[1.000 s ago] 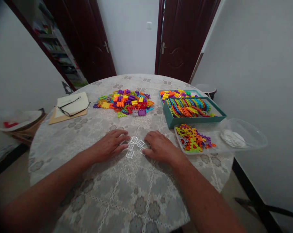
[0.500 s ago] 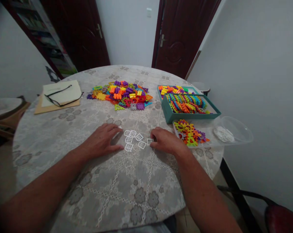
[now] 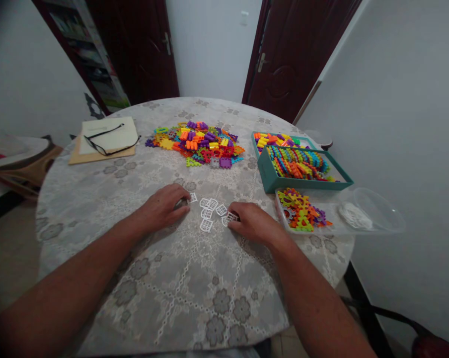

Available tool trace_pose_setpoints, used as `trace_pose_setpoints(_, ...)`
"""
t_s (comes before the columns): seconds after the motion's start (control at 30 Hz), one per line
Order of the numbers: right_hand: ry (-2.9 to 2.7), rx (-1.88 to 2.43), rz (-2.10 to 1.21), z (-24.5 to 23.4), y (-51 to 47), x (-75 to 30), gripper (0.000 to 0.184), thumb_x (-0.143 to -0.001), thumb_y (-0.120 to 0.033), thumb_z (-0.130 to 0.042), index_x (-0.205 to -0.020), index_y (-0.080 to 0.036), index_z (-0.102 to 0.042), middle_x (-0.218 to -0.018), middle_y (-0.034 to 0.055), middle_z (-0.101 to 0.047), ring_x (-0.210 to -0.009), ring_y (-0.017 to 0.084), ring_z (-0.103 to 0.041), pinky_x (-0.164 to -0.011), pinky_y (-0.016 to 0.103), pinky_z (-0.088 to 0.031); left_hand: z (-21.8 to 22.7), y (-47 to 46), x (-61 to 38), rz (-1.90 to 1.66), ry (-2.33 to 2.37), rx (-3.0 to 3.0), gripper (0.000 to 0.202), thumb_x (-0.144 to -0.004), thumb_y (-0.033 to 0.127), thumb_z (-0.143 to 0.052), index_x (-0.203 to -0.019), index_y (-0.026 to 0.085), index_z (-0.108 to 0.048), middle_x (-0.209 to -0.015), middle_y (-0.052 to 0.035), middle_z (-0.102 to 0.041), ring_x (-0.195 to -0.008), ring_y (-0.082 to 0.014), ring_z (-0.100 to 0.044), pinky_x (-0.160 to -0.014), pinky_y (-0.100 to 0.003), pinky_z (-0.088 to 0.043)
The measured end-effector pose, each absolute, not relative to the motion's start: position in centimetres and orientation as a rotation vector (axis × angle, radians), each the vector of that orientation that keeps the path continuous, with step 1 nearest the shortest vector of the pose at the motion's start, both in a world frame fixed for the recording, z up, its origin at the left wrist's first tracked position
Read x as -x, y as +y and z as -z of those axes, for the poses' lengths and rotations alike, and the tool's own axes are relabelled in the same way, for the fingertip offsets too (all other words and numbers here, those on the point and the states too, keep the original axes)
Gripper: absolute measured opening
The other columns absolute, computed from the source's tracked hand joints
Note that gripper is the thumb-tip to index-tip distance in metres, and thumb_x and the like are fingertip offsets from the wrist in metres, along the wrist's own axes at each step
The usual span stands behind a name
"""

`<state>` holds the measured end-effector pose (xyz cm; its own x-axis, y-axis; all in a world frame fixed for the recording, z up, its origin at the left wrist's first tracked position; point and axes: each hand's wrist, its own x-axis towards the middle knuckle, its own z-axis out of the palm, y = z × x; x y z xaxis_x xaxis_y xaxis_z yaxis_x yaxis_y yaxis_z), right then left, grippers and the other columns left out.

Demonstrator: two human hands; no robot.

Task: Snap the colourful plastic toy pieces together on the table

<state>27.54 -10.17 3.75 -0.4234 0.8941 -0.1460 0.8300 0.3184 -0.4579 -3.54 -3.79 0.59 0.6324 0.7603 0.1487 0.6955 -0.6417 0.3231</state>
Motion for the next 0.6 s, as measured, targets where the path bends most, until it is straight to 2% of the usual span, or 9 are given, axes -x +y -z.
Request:
trace_pose_setpoints(0.17,-2.48,1.588,-0.672,-3.42,-10.06,-27.65,0.007,-0.092,-0.025,-0.067,-0.098,-0.021,-0.066,-0.098,0.0062,-0.068,-0.088,0.021,-0.06,-0.078,0.031,-0.042,-0.14,-3.69,3.23,-0.43,1.229,-2.629,0.033,-0.098,0.038,-0.058,-0.126,0.021,-0.06,-0.123,-0.0123,-0.064,-0.118,-0.0294,-0.058,-0.107,-0.045,-0.046)
trace_pose_setpoints(0.33,-2.431,1.567,-0.709,-3.4,-10.14,-27.83,0.014,-0.09,-0.024,-0.068,-0.103,-0.021,-0.064,-0.104,0.0055,-0.067,-0.092,0.021,-0.06,-0.08,0.031,-0.043,0.11,-3.61,2.72,-0.439,1.283,-2.61,0.022,-0.099,0.036,-0.06,-0.113,0.019,-0.063,-0.115,-0.0121,-0.066,-0.11,-0.0286,-0.06,-0.103,-0.045,-0.048)
trace_pose_setpoints(0.4,-2.399,1.567,-0.76,-3.45,-10.17,-27.9,0.013,-0.089,-0.023,-0.069,-0.101,-0.022,-0.063,-0.1,0.0033,-0.068,-0.088,0.019,-0.06,-0.076,0.029,-0.042,0.14,-3.58,2.64,-0.439,1.299,-2.575,0.019,-0.097,0.034,-0.061,-0.11,0.021,-0.063,-0.112,-0.0108,-0.068,-0.106,-0.0278,-0.061,-0.099,-0.044,-0.048)
trace_pose_setpoints(0.5,-2.352,1.568,-0.844,-3.56,-10.15,-27.78,0.01,-0.089,-0.024,-0.068,-0.098,-0.023,-0.062,-0.09,0.0002,-0.069,-0.08,0.018,-0.059,-0.07,0.028,-0.04,0.28,-3.47,2.68,-0.439,1.307,-2.536,0.022,-0.096,0.033,-0.062,-0.115,0.023,-0.063,-0.114,-0.0093,-0.07,-0.106,-0.0275,-0.062,-0.098,-0.043,-0.049)
trace_pose_setpoints(0.6,-2.274,1.558,-0.821,-3.44,-9.95,-27.31,0.02,-0.092,-0.022,-0.066,-0.112,-0.022,-0.066,-0.097,0.0028,-0.073,-0.085,0.019,-0.064,-0.074,0.029,-0.045,0.39,-3.36,2.69,-0.435,1.297,-2.526,0.03,-0.096,0.033,-0.062,-0.124,0.023,-0.063,-0.117,-0.0101,-0.071,-0.108,-0.0281,-0.063,-0.1,-0.043,-0.048)
